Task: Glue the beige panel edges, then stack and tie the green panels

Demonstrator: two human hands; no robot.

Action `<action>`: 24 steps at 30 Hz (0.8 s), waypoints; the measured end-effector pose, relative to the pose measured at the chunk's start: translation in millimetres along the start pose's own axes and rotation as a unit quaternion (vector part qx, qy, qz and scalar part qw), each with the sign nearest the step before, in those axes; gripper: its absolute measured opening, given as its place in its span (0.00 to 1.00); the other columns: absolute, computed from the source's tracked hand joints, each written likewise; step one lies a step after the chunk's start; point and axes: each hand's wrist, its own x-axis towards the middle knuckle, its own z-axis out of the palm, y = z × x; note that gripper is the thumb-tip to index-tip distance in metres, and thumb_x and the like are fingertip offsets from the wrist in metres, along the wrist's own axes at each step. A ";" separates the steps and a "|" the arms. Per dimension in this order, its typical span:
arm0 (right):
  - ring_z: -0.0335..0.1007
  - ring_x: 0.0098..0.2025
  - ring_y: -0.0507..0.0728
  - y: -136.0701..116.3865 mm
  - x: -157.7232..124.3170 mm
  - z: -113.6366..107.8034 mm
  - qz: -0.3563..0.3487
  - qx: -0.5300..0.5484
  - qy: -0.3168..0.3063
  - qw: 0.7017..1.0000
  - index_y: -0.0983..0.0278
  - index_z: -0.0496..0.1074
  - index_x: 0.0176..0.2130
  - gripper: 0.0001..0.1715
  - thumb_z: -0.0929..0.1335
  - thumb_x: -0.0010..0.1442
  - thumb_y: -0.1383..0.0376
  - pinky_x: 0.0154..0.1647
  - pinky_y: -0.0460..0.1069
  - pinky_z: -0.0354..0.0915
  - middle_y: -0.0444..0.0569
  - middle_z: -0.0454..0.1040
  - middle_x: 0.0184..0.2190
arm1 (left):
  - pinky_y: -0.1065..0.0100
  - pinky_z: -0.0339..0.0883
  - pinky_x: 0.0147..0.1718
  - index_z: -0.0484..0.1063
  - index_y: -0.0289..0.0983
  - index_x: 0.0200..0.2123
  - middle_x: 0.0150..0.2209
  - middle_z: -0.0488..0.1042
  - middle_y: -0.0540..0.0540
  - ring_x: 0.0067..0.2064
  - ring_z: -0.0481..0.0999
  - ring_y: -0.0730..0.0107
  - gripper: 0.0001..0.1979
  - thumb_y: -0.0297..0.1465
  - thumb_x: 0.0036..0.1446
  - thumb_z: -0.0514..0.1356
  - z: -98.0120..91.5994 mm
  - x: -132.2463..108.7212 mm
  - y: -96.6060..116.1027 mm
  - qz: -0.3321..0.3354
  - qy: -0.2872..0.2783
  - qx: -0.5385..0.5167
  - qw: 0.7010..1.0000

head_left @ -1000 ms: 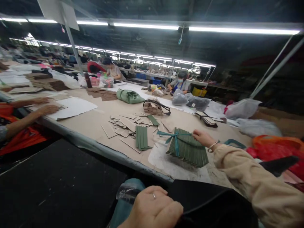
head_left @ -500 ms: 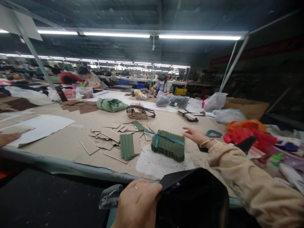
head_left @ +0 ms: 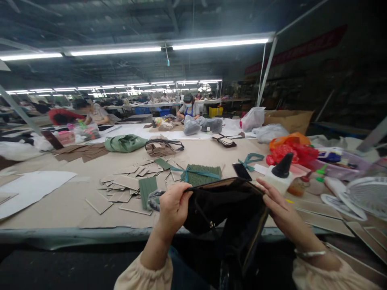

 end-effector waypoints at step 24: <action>0.74 0.42 0.59 -56.9 53.8 74.2 -0.196 -0.420 -0.141 0.875 0.61 0.68 0.47 0.20 0.70 0.57 0.55 0.43 0.54 0.70 0.50 0.77 0.42 | 0.70 0.67 0.40 0.73 0.38 0.40 0.36 0.77 0.49 0.38 0.75 0.70 0.07 0.29 0.59 0.57 98.1 -0.4 -54.8 -0.207 -0.088 -0.184 0.957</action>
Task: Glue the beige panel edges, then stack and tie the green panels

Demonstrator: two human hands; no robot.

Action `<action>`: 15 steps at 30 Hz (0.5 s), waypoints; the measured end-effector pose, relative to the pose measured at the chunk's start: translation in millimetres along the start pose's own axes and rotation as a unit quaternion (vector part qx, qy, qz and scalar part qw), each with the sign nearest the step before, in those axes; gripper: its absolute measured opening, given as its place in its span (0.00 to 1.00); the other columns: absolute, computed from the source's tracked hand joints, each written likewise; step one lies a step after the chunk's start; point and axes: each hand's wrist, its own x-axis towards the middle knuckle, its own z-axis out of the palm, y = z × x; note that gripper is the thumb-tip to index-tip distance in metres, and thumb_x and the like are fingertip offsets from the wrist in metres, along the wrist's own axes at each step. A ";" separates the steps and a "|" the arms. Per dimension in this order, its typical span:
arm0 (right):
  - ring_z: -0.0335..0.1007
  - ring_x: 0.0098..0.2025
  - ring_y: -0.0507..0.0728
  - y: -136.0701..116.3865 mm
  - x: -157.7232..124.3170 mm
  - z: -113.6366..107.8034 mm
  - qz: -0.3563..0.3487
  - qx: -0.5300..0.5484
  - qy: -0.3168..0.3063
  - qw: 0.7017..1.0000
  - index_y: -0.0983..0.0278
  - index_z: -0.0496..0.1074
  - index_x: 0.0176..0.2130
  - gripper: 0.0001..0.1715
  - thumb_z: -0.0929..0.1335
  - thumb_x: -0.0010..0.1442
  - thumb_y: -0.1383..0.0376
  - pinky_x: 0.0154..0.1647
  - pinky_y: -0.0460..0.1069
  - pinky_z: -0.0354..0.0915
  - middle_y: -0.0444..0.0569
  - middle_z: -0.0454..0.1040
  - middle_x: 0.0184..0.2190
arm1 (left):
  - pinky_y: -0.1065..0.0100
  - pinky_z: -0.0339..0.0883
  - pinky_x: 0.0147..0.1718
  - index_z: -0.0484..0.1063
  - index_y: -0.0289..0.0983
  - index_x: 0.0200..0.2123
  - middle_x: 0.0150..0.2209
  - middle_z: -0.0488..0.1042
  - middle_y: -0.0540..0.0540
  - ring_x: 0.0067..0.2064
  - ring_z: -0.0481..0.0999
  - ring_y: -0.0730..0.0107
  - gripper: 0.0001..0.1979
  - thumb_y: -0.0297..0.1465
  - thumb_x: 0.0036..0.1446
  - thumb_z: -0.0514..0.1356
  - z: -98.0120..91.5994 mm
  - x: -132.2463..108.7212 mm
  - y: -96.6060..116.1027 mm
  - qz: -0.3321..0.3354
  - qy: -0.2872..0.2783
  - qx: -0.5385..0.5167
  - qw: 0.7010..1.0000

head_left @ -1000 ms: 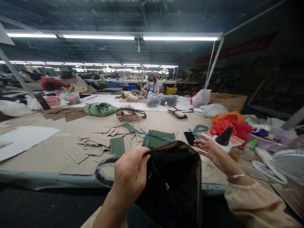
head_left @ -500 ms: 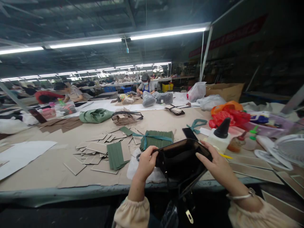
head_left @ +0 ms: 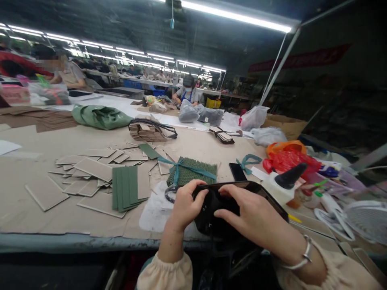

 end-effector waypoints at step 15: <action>0.75 0.36 0.54 23.4 17.1 2.8 0.016 -0.002 -0.052 0.999 0.59 0.77 0.38 0.12 0.64 0.64 0.63 0.41 0.47 0.64 0.44 0.80 0.35 | 0.71 0.69 0.39 0.76 0.39 0.39 0.37 0.79 0.49 0.38 0.77 0.69 0.07 0.30 0.59 0.58 -0.8 3.8 -0.5 0.011 -0.026 0.027 0.999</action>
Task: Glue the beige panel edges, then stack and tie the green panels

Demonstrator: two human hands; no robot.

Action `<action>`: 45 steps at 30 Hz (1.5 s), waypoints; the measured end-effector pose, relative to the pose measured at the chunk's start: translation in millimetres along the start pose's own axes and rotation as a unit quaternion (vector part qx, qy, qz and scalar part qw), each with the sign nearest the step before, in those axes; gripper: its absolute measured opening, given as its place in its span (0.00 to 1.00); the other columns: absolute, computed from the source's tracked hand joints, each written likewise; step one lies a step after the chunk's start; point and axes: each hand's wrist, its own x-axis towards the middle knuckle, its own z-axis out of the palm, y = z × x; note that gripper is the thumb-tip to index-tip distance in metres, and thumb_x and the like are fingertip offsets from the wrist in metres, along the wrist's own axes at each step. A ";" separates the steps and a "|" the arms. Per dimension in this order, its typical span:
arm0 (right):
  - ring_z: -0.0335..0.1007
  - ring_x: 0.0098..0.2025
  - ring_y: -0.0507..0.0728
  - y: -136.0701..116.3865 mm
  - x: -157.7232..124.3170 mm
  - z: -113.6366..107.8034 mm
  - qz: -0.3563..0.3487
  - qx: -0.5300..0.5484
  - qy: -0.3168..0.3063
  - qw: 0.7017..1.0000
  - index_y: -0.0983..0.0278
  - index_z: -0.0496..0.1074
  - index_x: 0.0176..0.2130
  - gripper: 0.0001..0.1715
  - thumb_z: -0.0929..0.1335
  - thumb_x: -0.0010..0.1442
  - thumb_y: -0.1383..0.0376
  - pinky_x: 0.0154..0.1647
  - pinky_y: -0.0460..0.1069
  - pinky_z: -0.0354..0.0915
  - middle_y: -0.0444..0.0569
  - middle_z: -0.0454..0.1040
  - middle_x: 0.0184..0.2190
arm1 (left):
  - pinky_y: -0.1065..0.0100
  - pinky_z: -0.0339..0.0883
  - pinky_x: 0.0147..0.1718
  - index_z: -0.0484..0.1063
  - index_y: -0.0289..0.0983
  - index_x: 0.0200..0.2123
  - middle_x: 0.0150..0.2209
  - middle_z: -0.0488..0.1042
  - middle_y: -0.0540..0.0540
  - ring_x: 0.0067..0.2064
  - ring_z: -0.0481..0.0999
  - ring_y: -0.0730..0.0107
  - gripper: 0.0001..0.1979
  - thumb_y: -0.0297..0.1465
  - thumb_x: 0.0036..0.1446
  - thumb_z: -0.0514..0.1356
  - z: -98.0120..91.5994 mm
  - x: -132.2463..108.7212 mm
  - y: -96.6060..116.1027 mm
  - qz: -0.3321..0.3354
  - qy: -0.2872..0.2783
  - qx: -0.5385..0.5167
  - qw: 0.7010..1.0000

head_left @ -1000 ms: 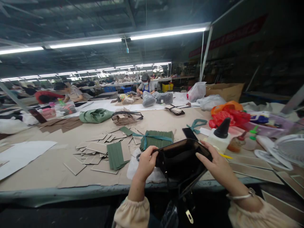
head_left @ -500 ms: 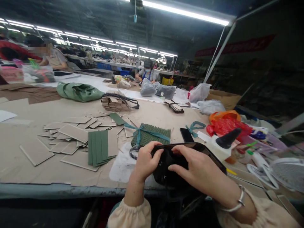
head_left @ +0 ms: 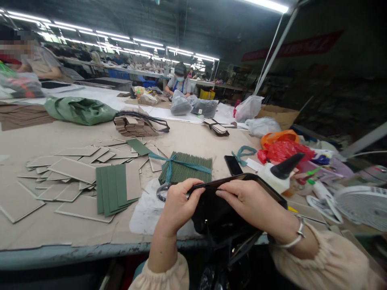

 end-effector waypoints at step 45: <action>0.74 0.30 0.56 9.9 -0.7 -2.7 0.072 -0.106 0.045 0.991 0.62 0.77 0.28 0.21 0.62 0.64 0.56 0.28 0.47 0.59 0.50 0.78 0.27 | 0.71 0.66 0.35 0.78 0.39 0.35 0.30 0.77 0.50 0.33 0.74 0.71 0.06 0.30 0.58 0.60 15.3 7.0 16.3 0.056 -0.006 0.078 0.995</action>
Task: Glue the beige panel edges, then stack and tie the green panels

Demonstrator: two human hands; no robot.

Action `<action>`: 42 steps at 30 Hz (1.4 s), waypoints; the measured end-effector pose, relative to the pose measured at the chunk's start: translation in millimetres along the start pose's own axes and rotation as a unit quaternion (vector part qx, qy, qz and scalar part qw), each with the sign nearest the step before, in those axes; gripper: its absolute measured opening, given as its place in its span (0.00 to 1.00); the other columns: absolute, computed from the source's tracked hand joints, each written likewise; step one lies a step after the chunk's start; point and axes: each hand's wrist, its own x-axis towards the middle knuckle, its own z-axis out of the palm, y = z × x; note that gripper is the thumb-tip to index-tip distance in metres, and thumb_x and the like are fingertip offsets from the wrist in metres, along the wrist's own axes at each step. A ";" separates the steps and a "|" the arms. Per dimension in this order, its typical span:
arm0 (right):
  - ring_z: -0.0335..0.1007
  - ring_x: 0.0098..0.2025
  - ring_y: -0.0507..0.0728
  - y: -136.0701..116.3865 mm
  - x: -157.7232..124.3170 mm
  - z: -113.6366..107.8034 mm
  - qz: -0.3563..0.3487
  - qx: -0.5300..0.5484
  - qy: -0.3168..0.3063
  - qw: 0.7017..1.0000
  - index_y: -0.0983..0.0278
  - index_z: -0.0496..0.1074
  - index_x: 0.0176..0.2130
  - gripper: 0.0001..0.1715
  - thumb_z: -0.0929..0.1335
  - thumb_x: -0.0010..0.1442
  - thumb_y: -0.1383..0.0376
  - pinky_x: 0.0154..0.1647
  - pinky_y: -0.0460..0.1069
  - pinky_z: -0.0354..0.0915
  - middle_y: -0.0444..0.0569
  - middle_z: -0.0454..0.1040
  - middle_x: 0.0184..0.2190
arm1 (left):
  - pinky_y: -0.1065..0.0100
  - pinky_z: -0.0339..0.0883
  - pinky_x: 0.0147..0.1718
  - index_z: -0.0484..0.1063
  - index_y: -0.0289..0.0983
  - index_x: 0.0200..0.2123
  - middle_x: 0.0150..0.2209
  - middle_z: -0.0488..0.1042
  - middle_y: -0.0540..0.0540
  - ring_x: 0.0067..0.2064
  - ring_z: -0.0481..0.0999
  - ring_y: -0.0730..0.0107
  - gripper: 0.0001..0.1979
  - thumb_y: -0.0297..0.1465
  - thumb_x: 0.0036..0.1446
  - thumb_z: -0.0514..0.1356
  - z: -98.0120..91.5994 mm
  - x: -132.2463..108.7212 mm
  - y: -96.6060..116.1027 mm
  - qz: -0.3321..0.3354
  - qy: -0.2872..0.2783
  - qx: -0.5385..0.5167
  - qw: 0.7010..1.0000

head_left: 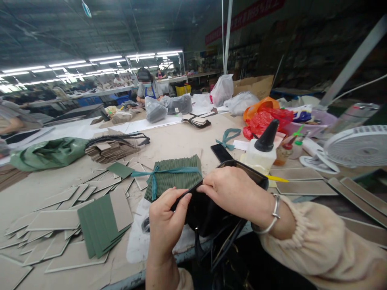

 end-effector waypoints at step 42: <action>0.75 0.33 0.57 28.3 -8.4 -9.7 0.021 -0.024 -0.005 0.999 0.62 0.78 0.30 0.19 0.63 0.64 0.57 0.31 0.49 0.61 0.49 0.79 0.30 | 0.75 0.62 0.26 0.78 0.38 0.32 0.26 0.71 0.51 0.29 0.70 0.74 0.07 0.31 0.58 0.60 7.8 3.7 14.3 -0.011 -0.014 0.008 1.000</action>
